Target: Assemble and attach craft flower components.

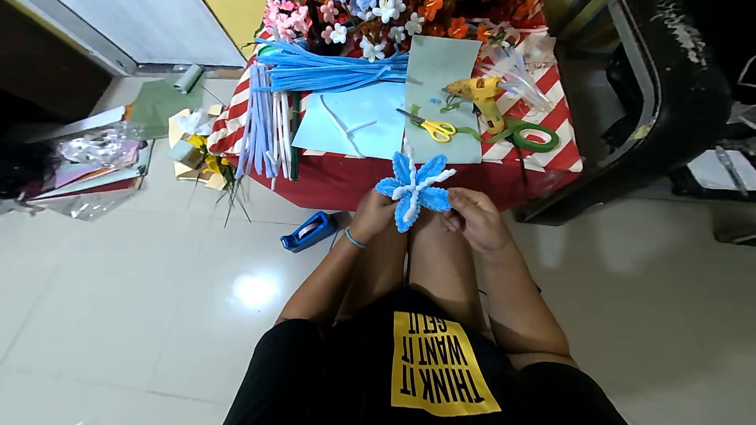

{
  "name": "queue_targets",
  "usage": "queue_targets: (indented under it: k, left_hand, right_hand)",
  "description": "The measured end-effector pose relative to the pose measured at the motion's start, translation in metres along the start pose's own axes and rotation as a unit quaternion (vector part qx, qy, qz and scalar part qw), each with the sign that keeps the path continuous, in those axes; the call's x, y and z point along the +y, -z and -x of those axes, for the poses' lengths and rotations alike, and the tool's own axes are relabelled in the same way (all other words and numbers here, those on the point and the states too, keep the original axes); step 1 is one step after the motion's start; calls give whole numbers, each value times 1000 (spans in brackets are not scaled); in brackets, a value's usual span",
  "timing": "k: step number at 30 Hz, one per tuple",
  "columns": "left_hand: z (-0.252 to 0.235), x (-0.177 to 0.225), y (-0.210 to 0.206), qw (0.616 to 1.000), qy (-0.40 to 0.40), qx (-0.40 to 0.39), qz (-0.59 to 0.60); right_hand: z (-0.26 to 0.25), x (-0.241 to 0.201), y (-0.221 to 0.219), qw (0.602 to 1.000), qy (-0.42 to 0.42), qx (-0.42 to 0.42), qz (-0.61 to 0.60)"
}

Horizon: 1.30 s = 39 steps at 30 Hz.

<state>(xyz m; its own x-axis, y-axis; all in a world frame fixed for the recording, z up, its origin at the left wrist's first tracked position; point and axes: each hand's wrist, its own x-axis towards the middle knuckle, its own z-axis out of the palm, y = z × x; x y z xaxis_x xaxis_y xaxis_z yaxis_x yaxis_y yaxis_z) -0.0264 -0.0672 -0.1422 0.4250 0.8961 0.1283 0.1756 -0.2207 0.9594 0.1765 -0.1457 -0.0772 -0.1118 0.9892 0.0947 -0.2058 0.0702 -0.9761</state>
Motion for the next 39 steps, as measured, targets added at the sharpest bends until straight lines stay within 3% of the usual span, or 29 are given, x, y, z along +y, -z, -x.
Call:
queue_targets:
  k: [8, 23, 25, 29, 32, 36, 39]
  left_hand:
    - [0, 3, 2, 999, -20, -11, -27]
    - [-2, 4, 4, 998, -43, -25, -41]
    - [-2, 10, 4, 998, -54, -19, 6]
    - [-2, 18, 2, 991, -85, -8, 100]
    - [-2, 18, -1, 991, -79, -4, 105]
    - [-3, 15, -2, 998, -54, -8, 45]
    - [-4, 13, -3, 997, -52, -11, 48]
  right_hand:
    - [1, 2, -1, 998, 0, -30, -63]
    - [-6, 39, -3, 983, 88, -61, -149]
    - [-6, 38, 0, 989, 93, -47, -108]
    - [0, 28, 1, 980, 169, 57, 91]
    - [4, 23, -4, 935, 260, 112, 211]
    - [6, 25, -13, 848, 353, 192, 345]
    - [6, 25, -14, 845, 351, 209, 345]
